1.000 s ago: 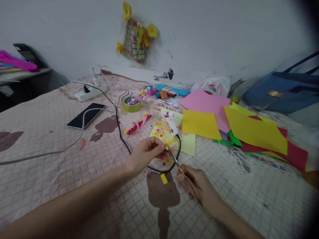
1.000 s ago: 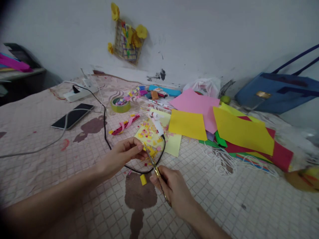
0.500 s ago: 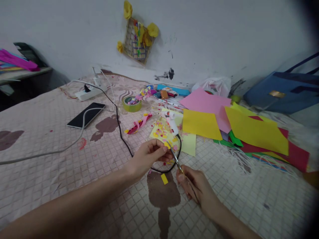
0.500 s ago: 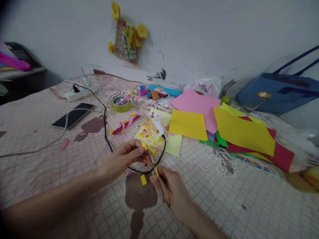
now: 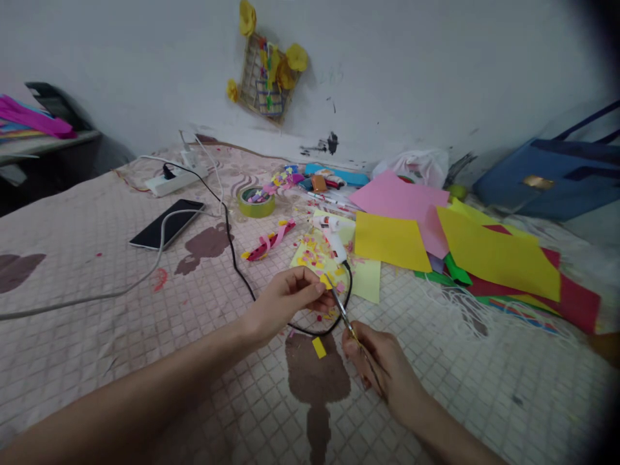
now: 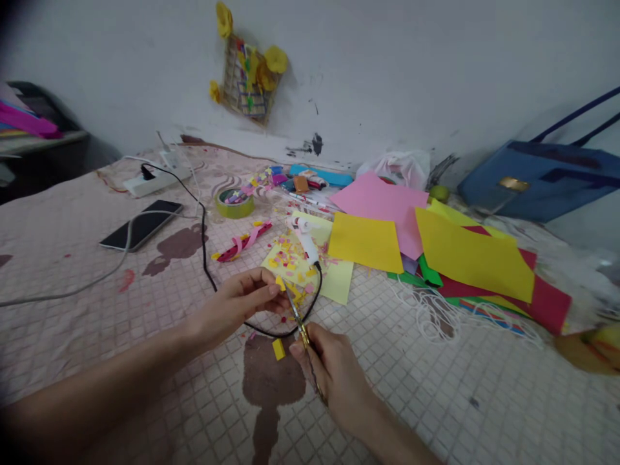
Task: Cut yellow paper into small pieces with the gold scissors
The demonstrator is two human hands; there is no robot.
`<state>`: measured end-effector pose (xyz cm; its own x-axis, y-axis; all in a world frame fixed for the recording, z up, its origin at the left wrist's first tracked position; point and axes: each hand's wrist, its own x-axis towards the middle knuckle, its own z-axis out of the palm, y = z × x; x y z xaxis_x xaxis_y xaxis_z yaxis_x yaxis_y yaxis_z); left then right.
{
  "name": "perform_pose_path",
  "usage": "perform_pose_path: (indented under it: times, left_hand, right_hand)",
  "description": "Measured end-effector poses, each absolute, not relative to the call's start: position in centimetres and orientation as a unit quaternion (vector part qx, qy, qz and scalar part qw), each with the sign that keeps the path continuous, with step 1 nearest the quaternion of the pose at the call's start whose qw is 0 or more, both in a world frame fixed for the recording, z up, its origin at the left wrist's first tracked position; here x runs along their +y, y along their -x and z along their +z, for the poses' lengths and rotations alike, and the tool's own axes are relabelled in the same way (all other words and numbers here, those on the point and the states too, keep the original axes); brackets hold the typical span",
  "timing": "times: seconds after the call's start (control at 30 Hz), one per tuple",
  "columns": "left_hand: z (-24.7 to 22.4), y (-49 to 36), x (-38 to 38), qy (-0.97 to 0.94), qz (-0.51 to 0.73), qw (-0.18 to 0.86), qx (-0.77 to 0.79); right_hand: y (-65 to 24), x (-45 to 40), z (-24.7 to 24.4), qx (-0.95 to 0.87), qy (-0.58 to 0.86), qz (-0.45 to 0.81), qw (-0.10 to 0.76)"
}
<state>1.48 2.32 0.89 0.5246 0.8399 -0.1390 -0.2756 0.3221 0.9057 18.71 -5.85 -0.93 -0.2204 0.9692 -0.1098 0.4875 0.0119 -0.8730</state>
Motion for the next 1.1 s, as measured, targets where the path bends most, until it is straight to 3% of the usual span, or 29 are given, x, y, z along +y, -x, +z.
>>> perform_pose_path:
  times: [0.57, 1.1]
  left_hand:
    - [1.4, -1.0, 2.9, -0.472, 0.354, 0.740, 0.323]
    - [1.9, 0.0, 4.1, -0.548, 0.258, 0.735, 0.305]
  right_hand:
    - [-18.9, -5.8, -1.7, -0.645, 0.567, 0.431, 0.277]
    - [-18.8, -6.1, -1.0, -0.640, 0.551, 0.457, 0.278]
